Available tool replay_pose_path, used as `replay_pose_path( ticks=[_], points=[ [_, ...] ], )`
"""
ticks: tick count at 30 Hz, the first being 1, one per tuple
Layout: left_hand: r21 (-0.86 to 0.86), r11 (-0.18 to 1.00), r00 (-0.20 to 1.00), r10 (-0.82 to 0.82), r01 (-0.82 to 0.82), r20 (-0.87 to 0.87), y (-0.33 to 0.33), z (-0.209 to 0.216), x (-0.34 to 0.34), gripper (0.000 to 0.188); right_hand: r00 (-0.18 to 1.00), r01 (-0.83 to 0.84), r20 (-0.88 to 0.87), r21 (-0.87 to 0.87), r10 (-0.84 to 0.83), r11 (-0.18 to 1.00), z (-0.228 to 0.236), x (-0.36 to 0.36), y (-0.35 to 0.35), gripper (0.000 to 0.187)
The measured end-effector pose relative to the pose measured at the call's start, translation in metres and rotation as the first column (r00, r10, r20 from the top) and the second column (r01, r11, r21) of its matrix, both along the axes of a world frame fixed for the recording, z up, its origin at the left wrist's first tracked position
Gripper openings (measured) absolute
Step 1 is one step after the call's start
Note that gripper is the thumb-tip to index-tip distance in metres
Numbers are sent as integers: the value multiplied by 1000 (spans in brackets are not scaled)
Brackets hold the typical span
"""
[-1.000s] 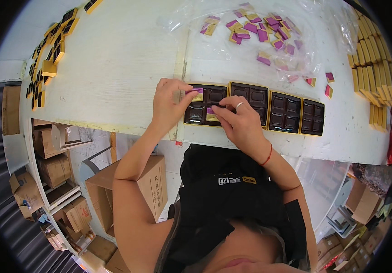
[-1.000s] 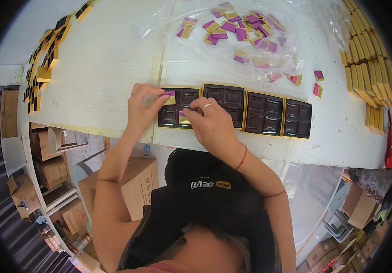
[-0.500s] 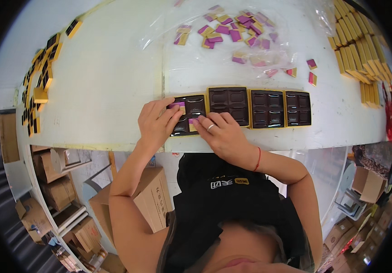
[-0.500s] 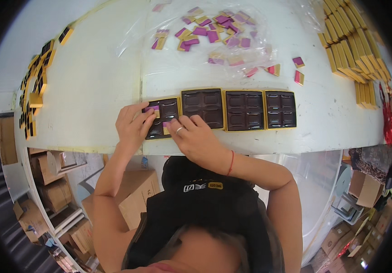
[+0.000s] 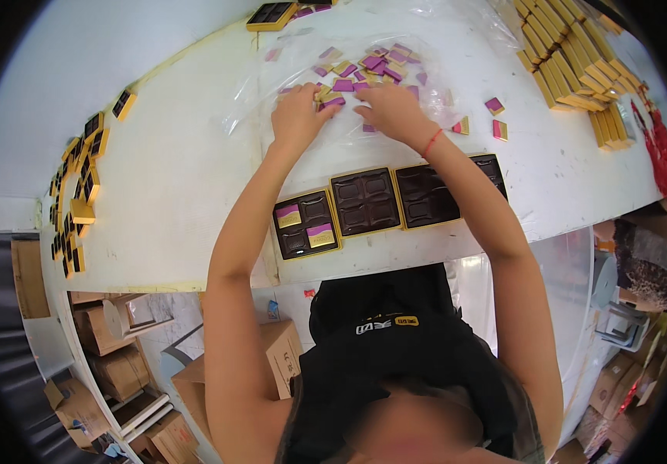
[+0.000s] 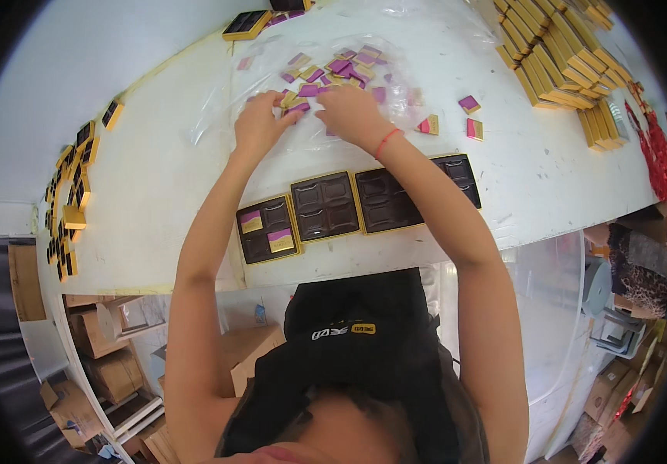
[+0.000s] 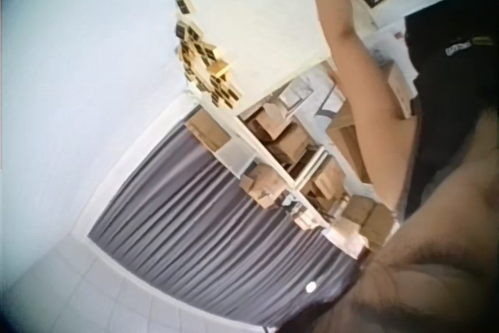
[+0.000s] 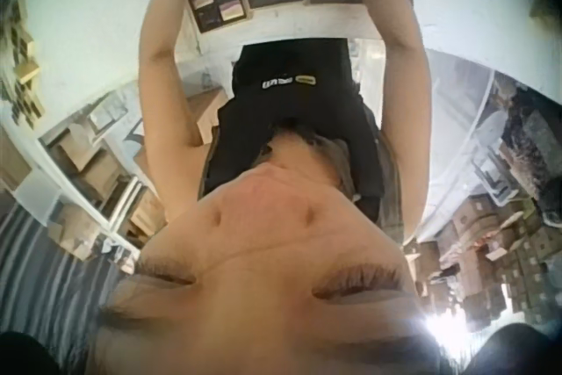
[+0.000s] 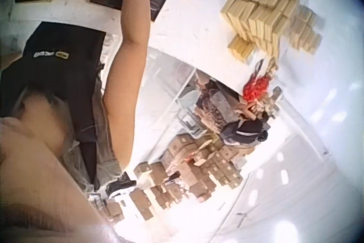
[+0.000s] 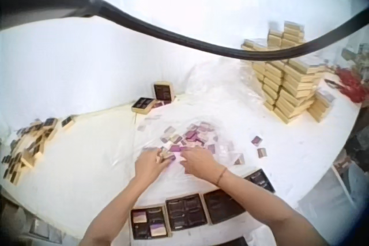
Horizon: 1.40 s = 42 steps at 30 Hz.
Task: The person assembles small square cosmetic palettes by placing pink and gold rectangular inserts into black trays. They arrange the trays on the table, insert the pieces one by one, and then place the completed palettes into a clear plastic bin.
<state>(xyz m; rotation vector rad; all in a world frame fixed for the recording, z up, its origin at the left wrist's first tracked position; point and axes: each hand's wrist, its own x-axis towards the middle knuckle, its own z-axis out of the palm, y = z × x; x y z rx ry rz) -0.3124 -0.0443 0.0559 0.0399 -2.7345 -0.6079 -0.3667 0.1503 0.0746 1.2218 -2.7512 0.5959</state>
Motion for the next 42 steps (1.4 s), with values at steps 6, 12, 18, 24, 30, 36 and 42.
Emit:
replay_pose_path(
  ticks=[6,12,18,24,30,36,42],
  points=[
    [167,986,981,-23,-10,194,-6,-1,0,32,992,-48,-128,-284,11,958,-47,-24,-41,18],
    [284,931,951,-152,230,-271,-11,14,50,12,999,44,43,-247,-34,968,-23,-28,-37,15],
    [750,592,951,-257,297,-174,7,33,108,22,731,106,557,-663,394,741,36,50,18,19],
    [969,229,918,-395,88,10,23,28,117,24,503,240,718,-651,481,720,33,99,66,26],
    [903,428,911,-355,-41,209,43,24,123,19,638,202,681,-599,360,775,8,125,82,26],
    [723,685,940,-297,89,166,35,14,129,21,775,193,576,-608,261,770,4,144,88,20],
    [559,811,923,-332,174,195,34,25,133,23,737,245,625,-604,259,758,16,142,90,27]
  ],
)
